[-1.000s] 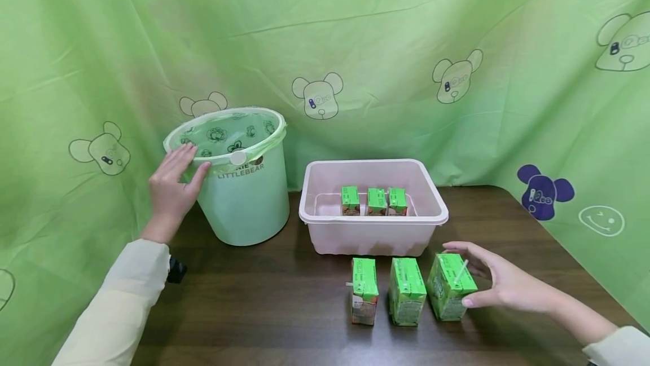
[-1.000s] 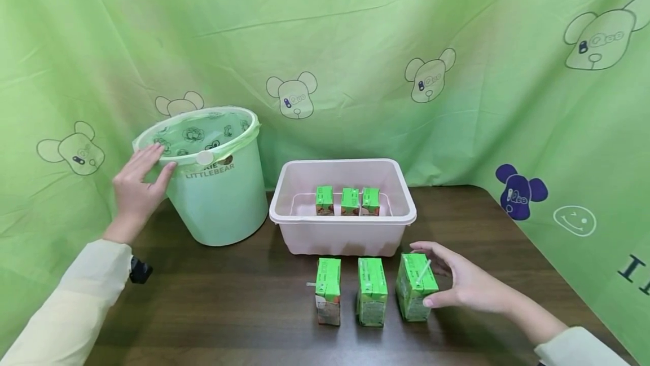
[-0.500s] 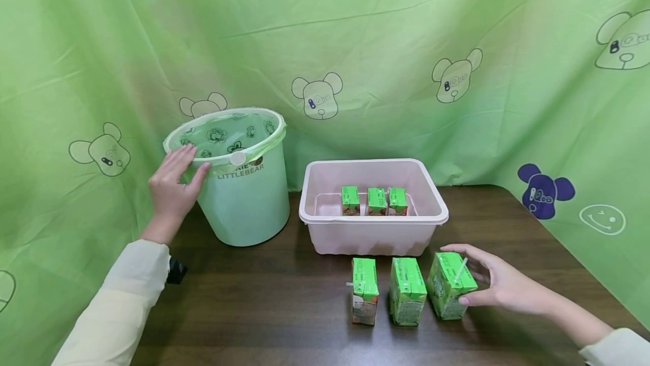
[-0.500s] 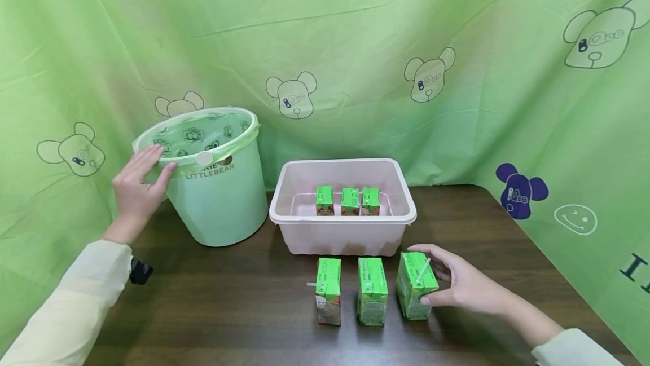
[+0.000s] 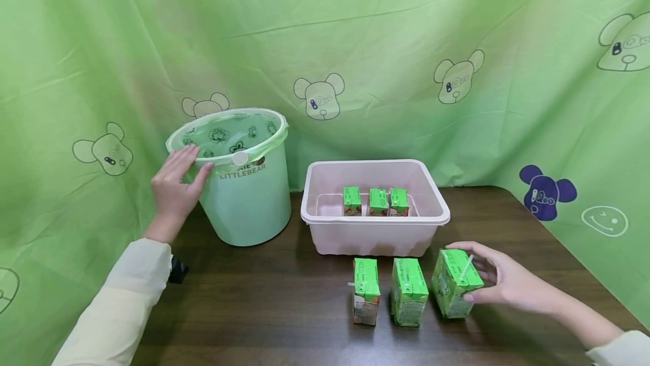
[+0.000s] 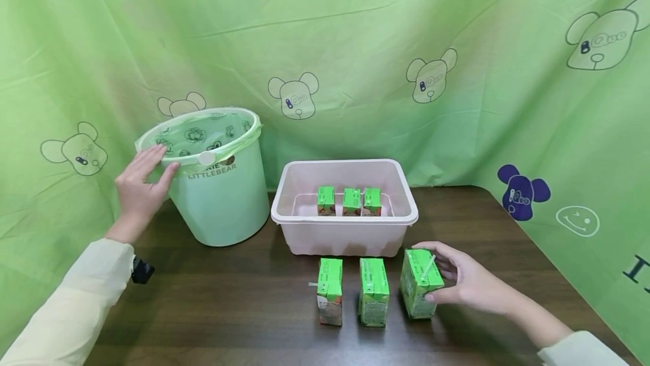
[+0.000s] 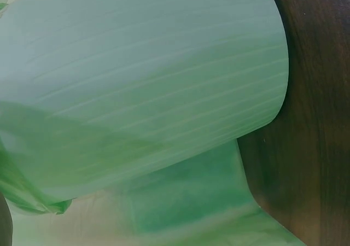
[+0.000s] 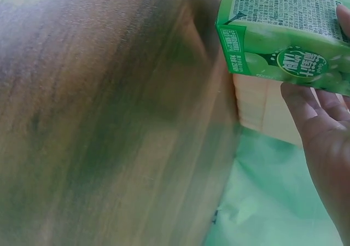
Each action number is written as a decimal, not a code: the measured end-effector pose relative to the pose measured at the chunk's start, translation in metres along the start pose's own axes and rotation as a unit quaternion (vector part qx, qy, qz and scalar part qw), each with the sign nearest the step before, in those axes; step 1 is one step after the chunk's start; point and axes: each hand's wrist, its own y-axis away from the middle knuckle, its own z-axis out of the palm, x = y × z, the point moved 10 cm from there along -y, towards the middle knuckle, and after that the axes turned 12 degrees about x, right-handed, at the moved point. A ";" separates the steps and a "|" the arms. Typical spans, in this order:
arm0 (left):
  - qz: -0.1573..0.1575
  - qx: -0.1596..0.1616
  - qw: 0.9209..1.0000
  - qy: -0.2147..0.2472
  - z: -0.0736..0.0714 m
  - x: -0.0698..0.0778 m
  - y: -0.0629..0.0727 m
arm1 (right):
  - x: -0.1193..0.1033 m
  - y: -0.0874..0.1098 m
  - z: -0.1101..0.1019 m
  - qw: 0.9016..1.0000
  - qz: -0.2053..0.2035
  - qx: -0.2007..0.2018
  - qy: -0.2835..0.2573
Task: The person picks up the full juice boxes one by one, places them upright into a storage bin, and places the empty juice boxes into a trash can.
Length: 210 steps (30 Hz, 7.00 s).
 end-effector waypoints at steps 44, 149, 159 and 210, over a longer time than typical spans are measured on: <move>-0.004 -0.009 1.000 0.000 0.002 -0.002 -0.002 | -0.112 -0.121 -0.014 0.994 -0.042 0.042 0.095; -0.010 0.017 1.000 0.011 0.000 -0.001 -0.001 | -0.125 -0.399 0.197 0.981 0.015 0.075 0.177; -0.006 0.011 1.000 0.009 0.001 0.002 0.000 | -0.122 -0.395 0.194 0.972 0.018 0.070 0.222; -0.009 0.015 1.000 0.014 0.001 -0.001 0.000 | -0.138 -0.344 0.128 0.979 -0.026 0.048 0.196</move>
